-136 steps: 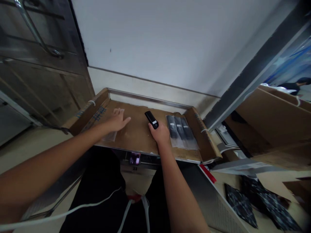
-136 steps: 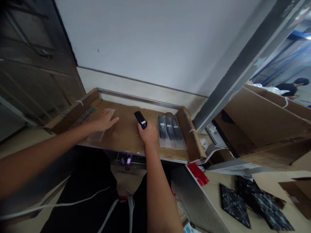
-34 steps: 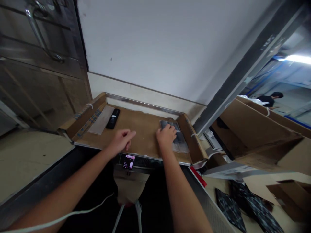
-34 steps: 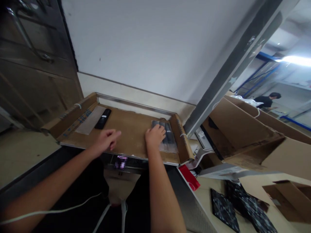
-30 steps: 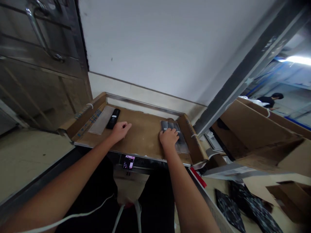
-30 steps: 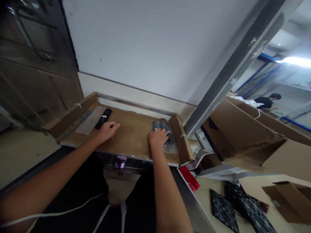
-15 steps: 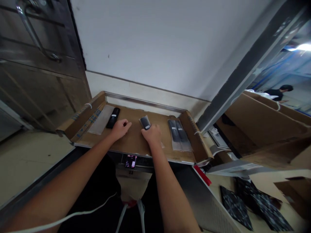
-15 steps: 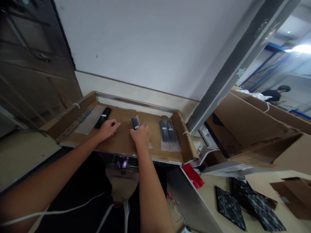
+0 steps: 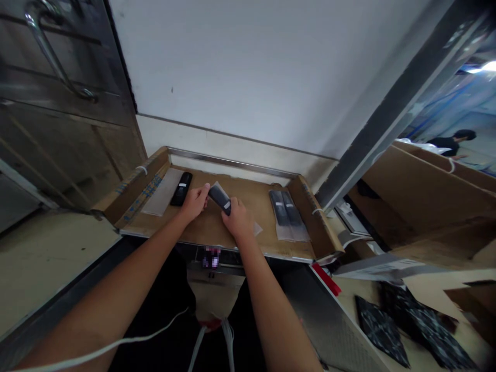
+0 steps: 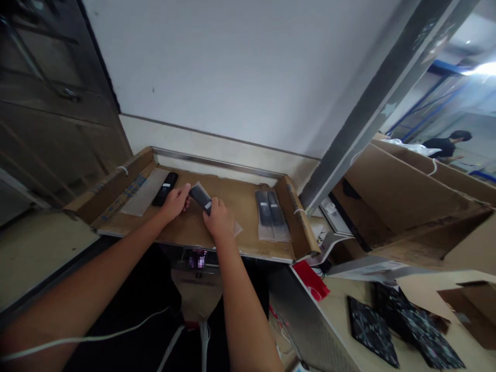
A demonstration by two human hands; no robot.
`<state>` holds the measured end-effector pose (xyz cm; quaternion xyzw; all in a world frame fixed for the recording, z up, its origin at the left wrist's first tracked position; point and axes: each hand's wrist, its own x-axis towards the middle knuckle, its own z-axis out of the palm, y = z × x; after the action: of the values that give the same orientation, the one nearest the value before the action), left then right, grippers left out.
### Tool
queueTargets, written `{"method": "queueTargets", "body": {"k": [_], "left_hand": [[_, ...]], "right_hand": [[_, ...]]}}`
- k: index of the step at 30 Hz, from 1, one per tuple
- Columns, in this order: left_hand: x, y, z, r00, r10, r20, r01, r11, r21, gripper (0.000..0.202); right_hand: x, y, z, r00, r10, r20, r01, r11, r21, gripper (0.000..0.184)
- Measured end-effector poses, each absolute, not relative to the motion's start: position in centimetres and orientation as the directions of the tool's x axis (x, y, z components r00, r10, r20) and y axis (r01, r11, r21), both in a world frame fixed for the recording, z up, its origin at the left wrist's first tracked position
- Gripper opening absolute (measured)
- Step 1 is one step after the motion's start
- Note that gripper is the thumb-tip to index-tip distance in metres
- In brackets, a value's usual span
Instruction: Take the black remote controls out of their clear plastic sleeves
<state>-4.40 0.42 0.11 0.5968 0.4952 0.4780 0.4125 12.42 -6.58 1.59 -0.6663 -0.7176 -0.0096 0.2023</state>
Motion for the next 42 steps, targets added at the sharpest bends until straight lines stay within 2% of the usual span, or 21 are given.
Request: {"method": "queueTargets", "body": {"k": [4,12,18,25,29,34,38,42], "left_hand": [[-4.6,0.5,-0.2,0.062,0.974,0.217,0.306,-0.226,0.925,0.061],[-4.8,0.5,0.0,0.09,0.951,0.297,0.39,-0.308,0.868,0.062],[-4.5,0.0,0.8,0.063,0.936,0.346,0.581,-0.317,0.75,0.063],[-4.7,0.7,4.3,0.191,0.928,0.32,0.602,-0.368,0.709,0.063],[-3.7,1.1,8.6,0.272,0.886,0.375,0.663,-0.455,0.595,0.062],[-1.9,0.5,11.8,0.34,0.814,0.47,0.699,-0.554,0.452,0.057],[-1.4,0.1,12.6,0.317,0.816,0.484,0.697,-0.547,0.464,0.057],[-1.5,0.5,13.6,0.245,0.844,0.477,0.688,-0.498,0.528,0.06]], "right_hand": [[12.4,-6.7,1.8,-0.063,0.961,0.27,0.962,0.131,-0.239,0.032],[12.2,-6.7,1.8,-0.037,0.963,0.267,0.972,0.097,-0.216,0.032],[12.0,-6.5,1.6,0.016,0.964,0.264,0.982,0.035,-0.187,0.03],[11.7,-7.1,2.0,0.051,0.961,0.271,0.979,0.006,-0.204,0.03],[11.8,-7.3,2.0,0.087,0.948,0.305,0.963,-0.002,-0.269,0.031],[12.2,-7.7,1.9,0.128,0.929,0.347,0.922,0.017,-0.386,0.046],[12.6,-8.1,1.7,0.155,0.939,0.306,0.885,0.005,-0.465,0.045],[13.3,-7.7,1.7,0.236,0.951,0.198,0.833,-0.094,-0.545,0.033]]}}
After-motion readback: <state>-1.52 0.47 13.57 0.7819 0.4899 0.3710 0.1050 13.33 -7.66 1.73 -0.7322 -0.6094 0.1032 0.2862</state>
